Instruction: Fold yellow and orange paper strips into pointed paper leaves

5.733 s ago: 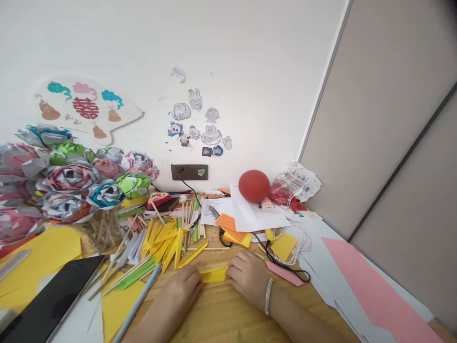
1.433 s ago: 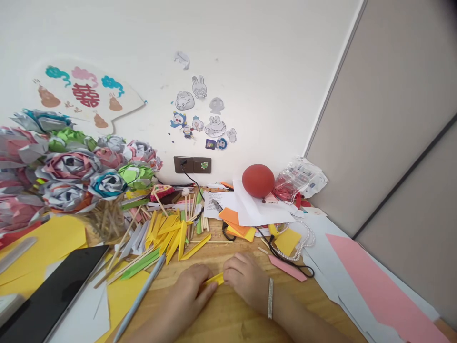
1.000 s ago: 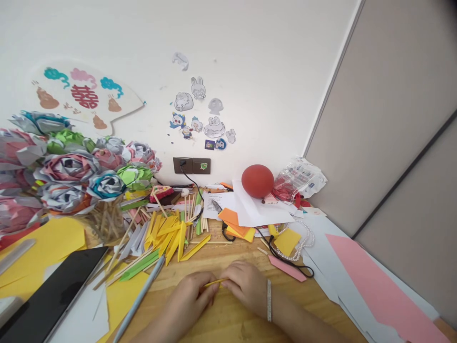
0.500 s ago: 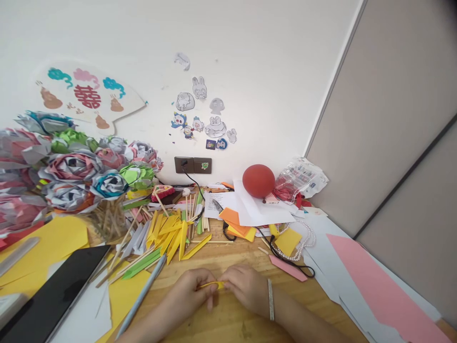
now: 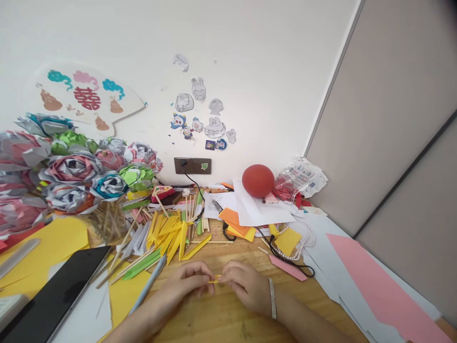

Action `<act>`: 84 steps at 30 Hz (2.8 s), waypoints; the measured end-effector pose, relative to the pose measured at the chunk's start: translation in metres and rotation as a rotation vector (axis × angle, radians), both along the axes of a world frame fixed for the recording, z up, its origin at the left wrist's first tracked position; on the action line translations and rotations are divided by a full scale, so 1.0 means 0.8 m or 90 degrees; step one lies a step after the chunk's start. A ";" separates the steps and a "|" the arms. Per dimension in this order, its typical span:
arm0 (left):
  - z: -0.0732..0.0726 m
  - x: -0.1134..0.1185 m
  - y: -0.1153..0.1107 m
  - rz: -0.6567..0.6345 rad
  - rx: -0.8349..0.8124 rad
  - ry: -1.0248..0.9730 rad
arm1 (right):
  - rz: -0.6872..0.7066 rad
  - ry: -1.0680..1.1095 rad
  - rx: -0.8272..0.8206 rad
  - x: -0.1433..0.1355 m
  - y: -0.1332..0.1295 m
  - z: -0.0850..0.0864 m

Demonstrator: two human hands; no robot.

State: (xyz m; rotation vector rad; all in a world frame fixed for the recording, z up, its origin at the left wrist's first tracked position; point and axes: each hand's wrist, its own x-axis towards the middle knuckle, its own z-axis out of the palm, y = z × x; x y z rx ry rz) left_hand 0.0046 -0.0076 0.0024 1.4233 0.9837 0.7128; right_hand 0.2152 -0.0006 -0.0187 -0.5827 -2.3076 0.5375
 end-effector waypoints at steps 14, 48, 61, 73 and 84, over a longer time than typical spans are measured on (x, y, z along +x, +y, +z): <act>0.007 0.011 -0.006 0.057 0.214 0.269 | -0.172 -0.026 -0.133 -0.004 0.003 -0.003; 0.002 -0.001 -0.004 -0.059 0.554 0.530 | -0.096 -0.046 -0.113 0.000 0.007 0.001; -0.016 0.017 -0.014 -0.045 0.755 0.569 | -0.104 -0.157 0.056 -0.006 -0.003 -0.011; -0.002 -0.016 0.004 0.003 0.619 0.543 | -0.111 -0.108 -0.043 0.011 0.009 0.004; 0.003 -0.019 0.006 -0.002 0.563 0.470 | -0.156 -0.107 -0.087 0.024 0.019 0.006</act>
